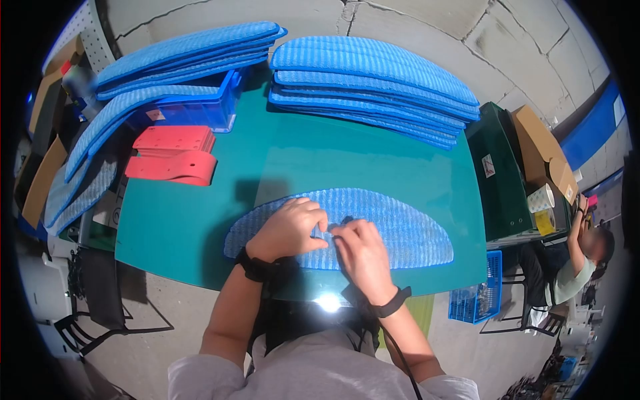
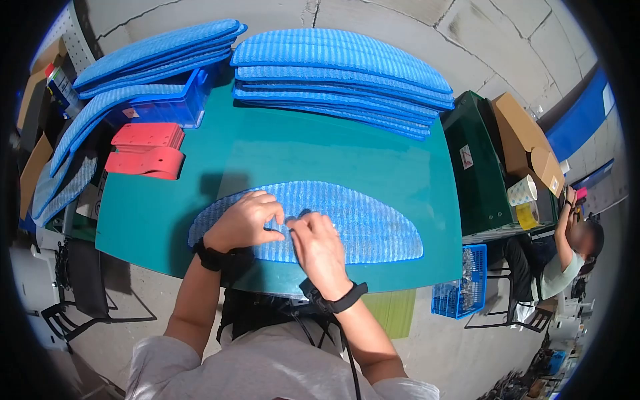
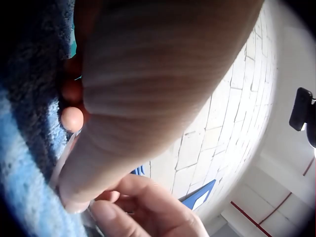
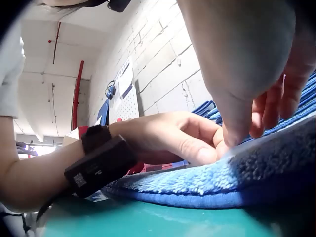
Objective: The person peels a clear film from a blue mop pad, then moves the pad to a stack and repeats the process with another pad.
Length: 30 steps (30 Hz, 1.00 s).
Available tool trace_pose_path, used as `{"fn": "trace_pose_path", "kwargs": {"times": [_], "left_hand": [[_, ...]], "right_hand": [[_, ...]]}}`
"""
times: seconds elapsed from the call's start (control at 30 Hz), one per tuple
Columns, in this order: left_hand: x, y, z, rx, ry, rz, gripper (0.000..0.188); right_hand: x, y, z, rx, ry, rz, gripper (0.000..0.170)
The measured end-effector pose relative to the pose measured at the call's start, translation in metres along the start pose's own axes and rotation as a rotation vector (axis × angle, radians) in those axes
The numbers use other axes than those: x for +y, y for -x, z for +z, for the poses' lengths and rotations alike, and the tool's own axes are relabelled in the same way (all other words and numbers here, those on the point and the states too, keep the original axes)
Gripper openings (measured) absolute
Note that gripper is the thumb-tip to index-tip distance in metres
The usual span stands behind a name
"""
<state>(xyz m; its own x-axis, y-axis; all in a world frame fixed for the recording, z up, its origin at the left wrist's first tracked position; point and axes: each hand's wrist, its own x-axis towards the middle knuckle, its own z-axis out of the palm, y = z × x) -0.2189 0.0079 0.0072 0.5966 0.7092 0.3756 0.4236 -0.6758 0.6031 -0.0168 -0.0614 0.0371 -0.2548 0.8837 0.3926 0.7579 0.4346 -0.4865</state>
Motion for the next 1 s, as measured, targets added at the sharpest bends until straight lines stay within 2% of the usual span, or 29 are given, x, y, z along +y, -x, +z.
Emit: {"fn": "trace_pose_path", "kwargs": {"times": [0.17, 0.3, 0.37, 0.53, 0.6, 0.7, 0.93, 1.0], "left_hand": [[-0.003, 0.001, -0.002, -0.002, -0.004, -0.017, 0.033], [-0.004, 0.002, -0.001, 0.010, -0.002, -0.030, 0.033], [-0.003, 0.002, -0.002, 0.004, -0.006, -0.044, 0.033], [-0.002, 0.003, -0.002, -0.011, -0.018, -0.060, 0.033], [-0.003, 0.004, -0.002, 0.015, -0.011, -0.032, 0.033], [-0.002, 0.003, -0.003, 0.015, -0.018, -0.040, 0.034], [-0.002, 0.007, -0.009, 0.032, -0.044, -0.033, 0.035], [-0.001, 0.009, -0.016, -0.047, -0.028, -0.132, 0.035]], "right_hand": [[0.011, 0.005, -0.001, -0.057, -0.015, 0.075, 0.020], [0.041, 0.023, -0.024, 0.009, 0.027, 0.177, 0.015], [0.047, 0.030, -0.034, -0.016, 0.036, 0.280, 0.015], [0.052, 0.030, -0.034, -0.020, 0.030, 0.305, 0.015], [0.056, 0.029, -0.029, 0.055, -0.043, 0.406, 0.015], [0.049, 0.024, -0.025, 0.072, 0.064, 0.394, 0.013], [0.056, 0.027, -0.020, 0.060, -0.021, 0.411, 0.011], [0.057, 0.027, -0.020, 0.053, -0.011, 0.401, 0.010]]}}
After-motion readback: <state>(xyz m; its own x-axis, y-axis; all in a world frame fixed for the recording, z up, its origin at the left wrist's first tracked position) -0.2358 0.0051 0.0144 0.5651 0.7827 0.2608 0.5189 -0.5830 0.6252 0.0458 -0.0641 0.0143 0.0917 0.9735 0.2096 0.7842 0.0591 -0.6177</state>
